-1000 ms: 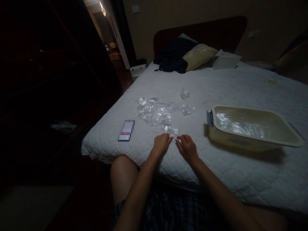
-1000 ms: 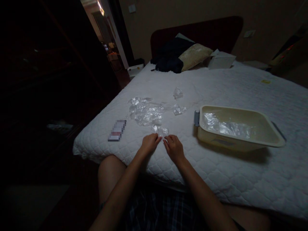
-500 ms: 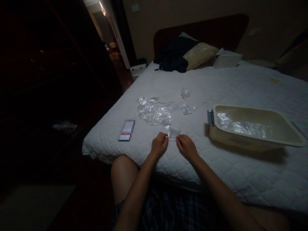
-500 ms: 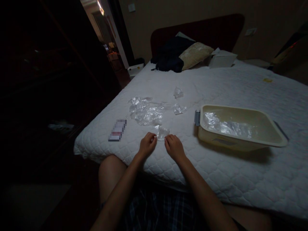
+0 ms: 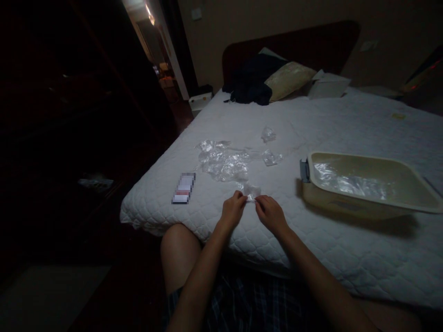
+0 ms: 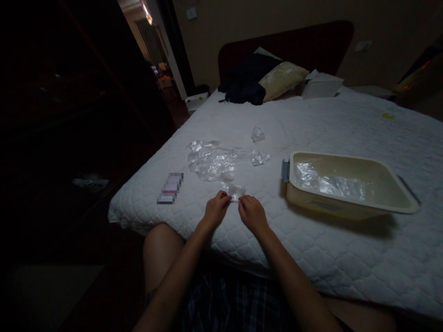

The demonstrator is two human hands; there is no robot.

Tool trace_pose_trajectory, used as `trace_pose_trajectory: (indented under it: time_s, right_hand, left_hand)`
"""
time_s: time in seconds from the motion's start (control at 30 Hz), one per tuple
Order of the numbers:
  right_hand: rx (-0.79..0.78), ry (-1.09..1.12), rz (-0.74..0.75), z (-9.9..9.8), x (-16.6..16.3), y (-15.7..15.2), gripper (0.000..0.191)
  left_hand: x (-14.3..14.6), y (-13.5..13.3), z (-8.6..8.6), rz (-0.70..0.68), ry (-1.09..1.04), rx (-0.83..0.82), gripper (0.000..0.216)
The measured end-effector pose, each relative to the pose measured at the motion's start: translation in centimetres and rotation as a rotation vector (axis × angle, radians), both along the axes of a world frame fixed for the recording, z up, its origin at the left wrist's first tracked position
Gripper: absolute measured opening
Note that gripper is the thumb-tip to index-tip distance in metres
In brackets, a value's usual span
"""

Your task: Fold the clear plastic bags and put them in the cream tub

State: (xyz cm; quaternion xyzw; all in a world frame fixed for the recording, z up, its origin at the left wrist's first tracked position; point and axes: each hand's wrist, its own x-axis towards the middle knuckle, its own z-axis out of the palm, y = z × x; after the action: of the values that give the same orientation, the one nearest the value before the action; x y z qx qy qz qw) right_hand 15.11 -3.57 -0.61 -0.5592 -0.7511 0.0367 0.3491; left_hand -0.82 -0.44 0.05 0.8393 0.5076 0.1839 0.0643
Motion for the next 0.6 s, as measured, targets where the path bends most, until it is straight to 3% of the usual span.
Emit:
trace_pose_trajectory:
  time_s: [0.17, 0.37, 0.6]
  right_hand:
    - [0.04, 0.034, 0.025, -0.4, 0.1, -0.2, 0.02]
    - [0.146, 0.094, 0.041, -0.4, 0.4, -0.3, 0.028]
    - [0.071, 0.279, 0.017, 0.0, 0.5, -0.7, 0.017]
  left_hand:
    - [0.0, -0.5, 0.1, 0.029, -0.049, 0.002, 0.024]
    - [-0.4, -1.4, 1.0, -0.042, -0.339, 0.0, 0.019]
    - [-0.4, -2.3, 1.2, -0.06, -0.585, -0.201, 0.015]
